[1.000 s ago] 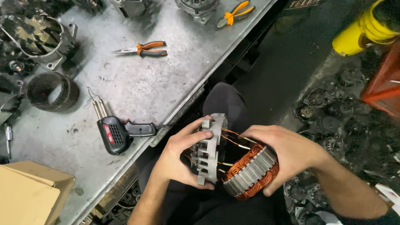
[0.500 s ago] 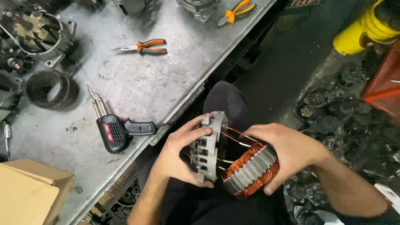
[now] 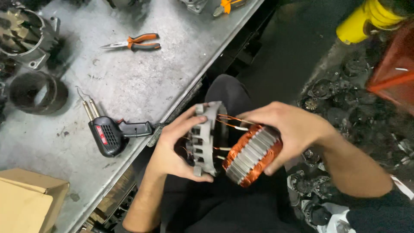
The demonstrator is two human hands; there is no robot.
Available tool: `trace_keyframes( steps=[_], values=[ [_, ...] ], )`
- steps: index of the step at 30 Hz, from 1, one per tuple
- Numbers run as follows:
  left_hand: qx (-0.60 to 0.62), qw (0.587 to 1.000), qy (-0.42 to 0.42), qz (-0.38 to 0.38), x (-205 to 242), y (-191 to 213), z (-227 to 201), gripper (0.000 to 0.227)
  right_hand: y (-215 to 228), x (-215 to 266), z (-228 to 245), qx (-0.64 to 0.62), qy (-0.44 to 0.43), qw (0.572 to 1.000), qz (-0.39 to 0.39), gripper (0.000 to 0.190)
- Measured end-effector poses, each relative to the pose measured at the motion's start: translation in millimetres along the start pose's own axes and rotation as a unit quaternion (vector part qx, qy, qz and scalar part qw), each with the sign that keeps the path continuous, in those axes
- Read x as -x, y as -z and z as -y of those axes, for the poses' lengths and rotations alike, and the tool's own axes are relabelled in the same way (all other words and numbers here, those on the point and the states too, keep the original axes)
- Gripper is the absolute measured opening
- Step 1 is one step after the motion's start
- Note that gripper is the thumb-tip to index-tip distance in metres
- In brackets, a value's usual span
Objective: The person assembles an alternator by inserting a copper-wound stator into a metal housing and aligning the components. They rotate the assembly to check the fit and manipulate the copper windings and housing parts by hand.
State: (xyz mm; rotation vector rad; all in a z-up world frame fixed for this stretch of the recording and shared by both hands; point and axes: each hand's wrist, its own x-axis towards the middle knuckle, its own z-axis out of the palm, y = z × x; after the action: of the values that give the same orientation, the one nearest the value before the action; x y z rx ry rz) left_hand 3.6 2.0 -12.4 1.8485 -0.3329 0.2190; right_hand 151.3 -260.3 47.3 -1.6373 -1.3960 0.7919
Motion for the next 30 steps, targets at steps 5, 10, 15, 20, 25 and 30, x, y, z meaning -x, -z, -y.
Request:
trace_keyframes(
  steps=[5,10,15,20,25,30],
  values=[
    [0.093,0.992,0.028,-0.077,2,-8,27,0.123,26,-10,-14,0.141,-0.005,0.986,-0.089,0.074],
    [0.138,0.979,-0.010,-0.148,1,-13,23,0.127,33,-32,19,0.160,-0.018,0.975,-0.152,0.062],
    [0.155,0.966,-0.044,-0.204,15,-19,25,0.127,18,-36,21,0.161,-0.163,0.956,-0.185,0.064],
    [0.114,0.967,0.006,-0.228,25,-17,10,0.122,3,-32,3,0.079,-0.171,0.961,-0.201,0.074],
    [0.107,0.965,0.040,-0.235,33,-6,1,0.118,-11,-53,5,0.085,-0.161,0.952,-0.246,0.082],
    [0.089,0.966,0.035,-0.241,42,5,-6,0.114,-20,-63,9,0.061,-0.127,0.962,-0.232,0.097]
  ],
)
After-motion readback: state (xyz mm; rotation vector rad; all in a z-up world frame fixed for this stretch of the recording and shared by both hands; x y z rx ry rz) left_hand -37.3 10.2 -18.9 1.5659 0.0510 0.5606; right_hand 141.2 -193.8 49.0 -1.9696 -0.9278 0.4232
